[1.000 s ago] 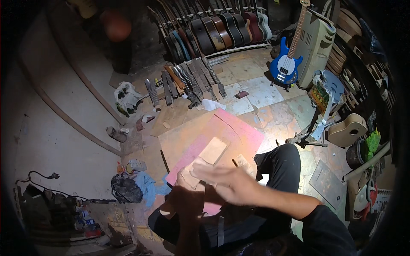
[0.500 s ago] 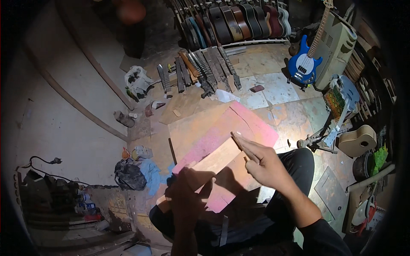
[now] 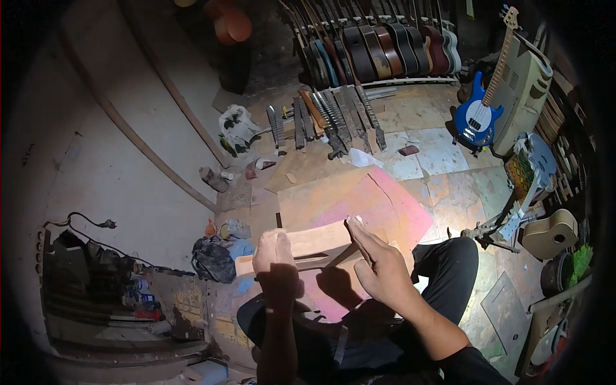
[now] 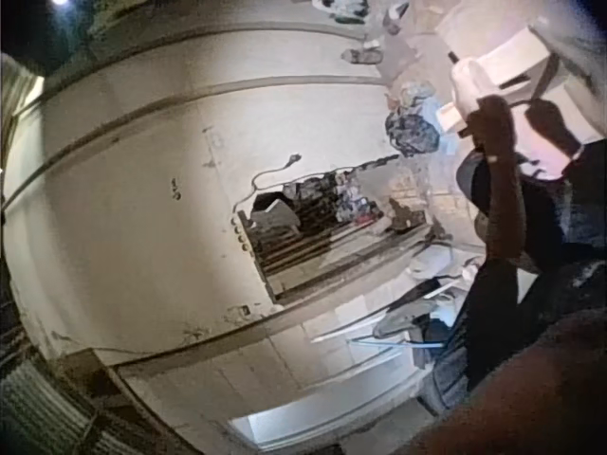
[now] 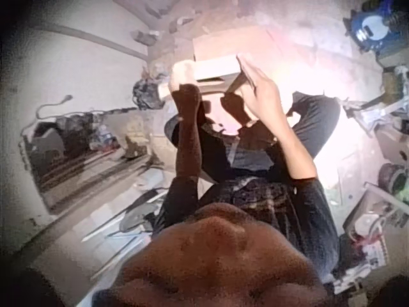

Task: The person sands a wooden guitar neck and a guitar body using a piece of sandpaper, rubbing the wooden surfaces while holding the components by hand.

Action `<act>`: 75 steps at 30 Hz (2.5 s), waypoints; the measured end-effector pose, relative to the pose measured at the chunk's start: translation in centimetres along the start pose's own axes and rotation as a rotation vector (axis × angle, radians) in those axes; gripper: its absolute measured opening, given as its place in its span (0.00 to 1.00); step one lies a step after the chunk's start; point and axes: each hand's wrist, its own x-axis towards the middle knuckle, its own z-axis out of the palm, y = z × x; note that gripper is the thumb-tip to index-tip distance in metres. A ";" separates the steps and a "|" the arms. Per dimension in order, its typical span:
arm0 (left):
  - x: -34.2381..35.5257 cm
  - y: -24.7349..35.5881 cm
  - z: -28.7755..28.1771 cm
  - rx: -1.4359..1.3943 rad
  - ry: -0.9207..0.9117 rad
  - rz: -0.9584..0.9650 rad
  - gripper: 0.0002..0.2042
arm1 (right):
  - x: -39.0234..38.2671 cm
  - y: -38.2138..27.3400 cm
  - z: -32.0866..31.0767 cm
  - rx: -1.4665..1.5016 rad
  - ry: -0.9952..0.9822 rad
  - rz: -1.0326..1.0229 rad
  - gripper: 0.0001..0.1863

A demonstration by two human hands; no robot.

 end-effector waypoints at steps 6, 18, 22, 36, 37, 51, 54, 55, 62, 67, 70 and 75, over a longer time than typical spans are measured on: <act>0.4 -1.9 -0.6 -0.424 -0.108 -0.424 0.17 | -0.3 0.0 0.5 0.035 -0.005 -0.004 0.41; 1.4 -2.8 -1.2 -0.317 -0.147 -0.355 0.12 | -0.9 -0.6 1.5 0.051 -0.009 -0.033 0.40; 0.8 -0.9 -0.4 -0.180 0.066 -0.314 0.10 | -0.9 -1.1 1.4 0.023 -0.019 -0.033 0.38; -0.2 2.2 -3.0 -0.219 -0.293 -0.156 0.24 | -1.2 -3.2 -0.6 -0.074 -0.098 -0.099 0.39; -0.1 2.1 -3.0 -0.231 -0.351 -0.149 0.25 | -1.4 -3.8 -0.8 -0.042 -0.155 -0.095 0.39; -5.4 -3.1 3.3 0.425 -0.270 0.093 0.23 | -1.5 -3.7 1.1 -0.185 -0.123 -0.203 0.35; -3.3 -0.5 3.2 0.266 -0.311 -0.007 0.27 | -1.0 -3.0 0.8 -0.190 -0.151 -0.168 0.33; -2.8 0.2 2.9 0.139 -0.284 -0.074 0.28 | -1.6 -3.0 1.0 -0.182 -0.137 -0.181 0.33; -4.0 -1.0 3.2 0.374 -0.248 0.215 0.10 | -0.6 -3.3 0.9 -0.186 -0.134 -0.168 0.35; -4.6 -0.9 3.6 0.478 -0.197 0.276 0.06 | -1.7 -3.7 0.6 -0.199 -0.095 -0.178 0.39; -3.1 1.5 4.0 0.348 -0.112 0.140 0.08 | -0.8 -3.1 0.9 -0.223 -0.122 -0.160 0.41; -4.6 -1.3 4.1 0.322 -0.199 0.030 0.10 | -1.9 -3.4 1.0 -0.206 -0.056 -0.201 0.39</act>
